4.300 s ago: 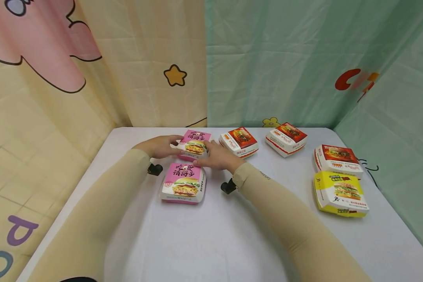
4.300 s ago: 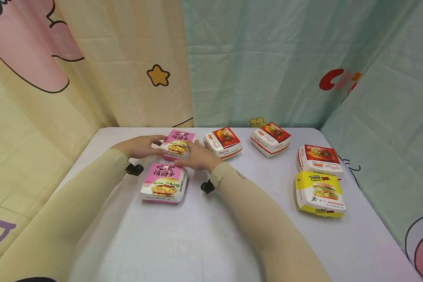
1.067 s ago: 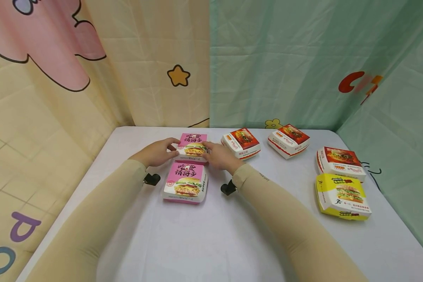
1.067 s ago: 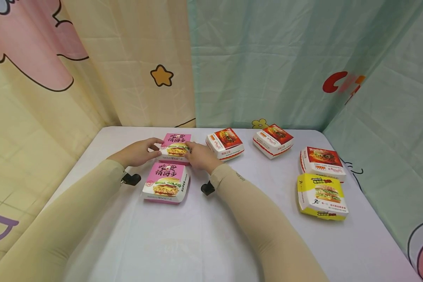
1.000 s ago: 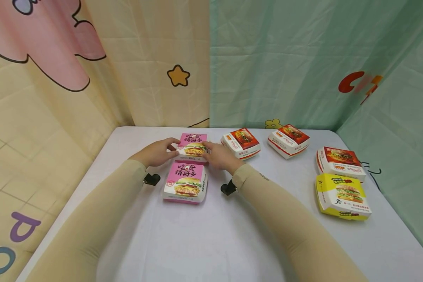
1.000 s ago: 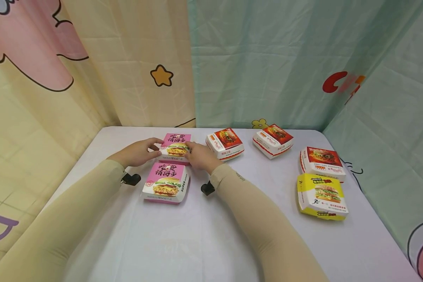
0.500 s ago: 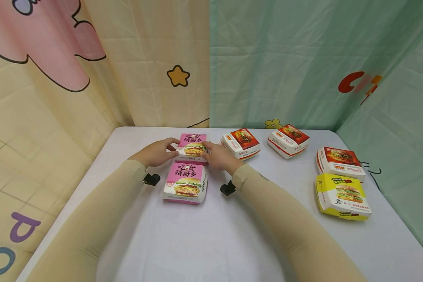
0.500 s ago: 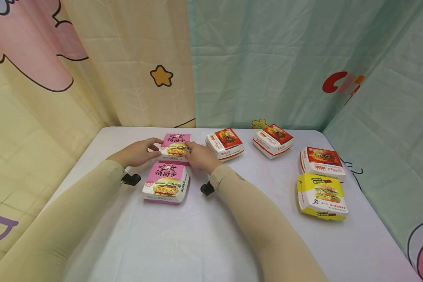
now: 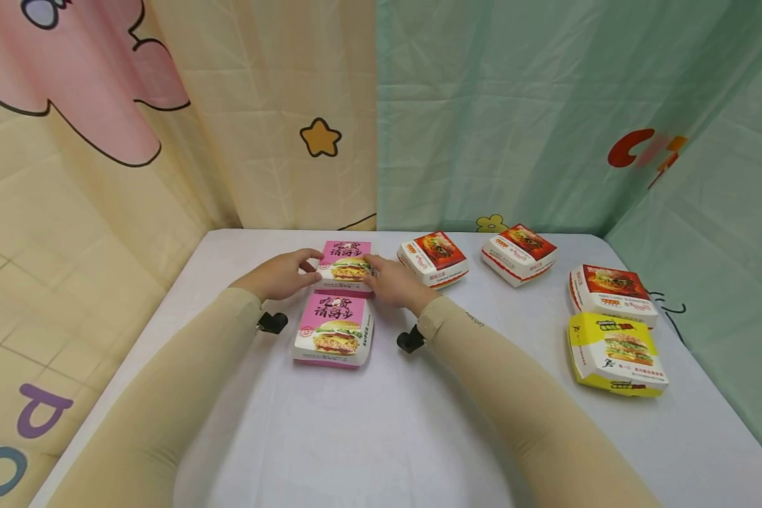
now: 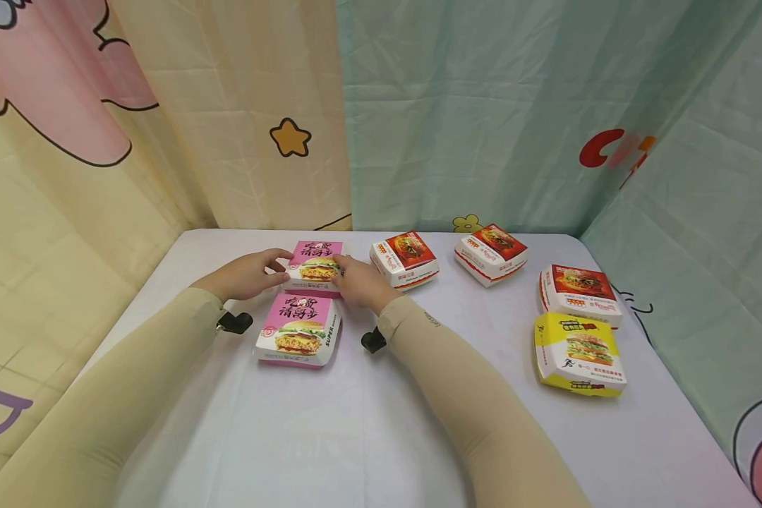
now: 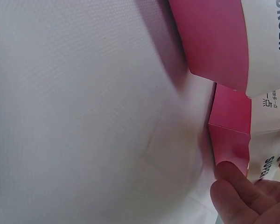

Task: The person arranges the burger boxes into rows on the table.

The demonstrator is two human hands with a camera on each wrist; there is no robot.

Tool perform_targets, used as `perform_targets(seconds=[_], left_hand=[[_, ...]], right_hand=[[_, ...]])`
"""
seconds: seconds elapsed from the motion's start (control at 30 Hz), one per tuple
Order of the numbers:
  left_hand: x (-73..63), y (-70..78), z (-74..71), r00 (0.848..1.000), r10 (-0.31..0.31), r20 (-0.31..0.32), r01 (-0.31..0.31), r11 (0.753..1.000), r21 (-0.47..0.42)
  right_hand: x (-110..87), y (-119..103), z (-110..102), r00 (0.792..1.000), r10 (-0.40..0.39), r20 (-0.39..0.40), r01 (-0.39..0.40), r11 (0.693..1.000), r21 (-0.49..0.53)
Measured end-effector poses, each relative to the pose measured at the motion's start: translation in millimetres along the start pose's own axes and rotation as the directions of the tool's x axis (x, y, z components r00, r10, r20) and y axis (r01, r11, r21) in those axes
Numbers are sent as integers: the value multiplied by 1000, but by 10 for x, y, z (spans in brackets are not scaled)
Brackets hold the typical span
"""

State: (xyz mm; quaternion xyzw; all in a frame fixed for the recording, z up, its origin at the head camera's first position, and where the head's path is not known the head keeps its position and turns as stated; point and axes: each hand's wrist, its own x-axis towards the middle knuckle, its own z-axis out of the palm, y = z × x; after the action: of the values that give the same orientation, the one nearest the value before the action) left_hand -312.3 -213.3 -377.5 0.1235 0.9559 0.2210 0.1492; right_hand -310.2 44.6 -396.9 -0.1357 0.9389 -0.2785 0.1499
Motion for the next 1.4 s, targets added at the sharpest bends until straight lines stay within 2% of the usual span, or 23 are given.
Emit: perform_targets(seconds=[0.37,0.6,0.9,1.17,1.4], left_hand=[[-3,-29,-21,1000,-14,-8,14,1000,24],[-25,-13,-68,999,11,-36,-11,1000,16],[-33,127,-135,998,25,-66,-28,999,-45],[-27,264,-141,996,40,-79,-42,999,-19],[-14,406,-154,996,37,-86,-36,999,8]], right_hand=[[-19,4,-7,1000,-5,-14,6,999,50],[-70,14,-56,1000,-17,-13,18,999,43],[-193,-27,-128,1000,-8,-27,10,999,54],[-302,-28,-186,999,-25,-47,28,998,53],[-410,-39,-276,992,-46,-115,51,998,35]])
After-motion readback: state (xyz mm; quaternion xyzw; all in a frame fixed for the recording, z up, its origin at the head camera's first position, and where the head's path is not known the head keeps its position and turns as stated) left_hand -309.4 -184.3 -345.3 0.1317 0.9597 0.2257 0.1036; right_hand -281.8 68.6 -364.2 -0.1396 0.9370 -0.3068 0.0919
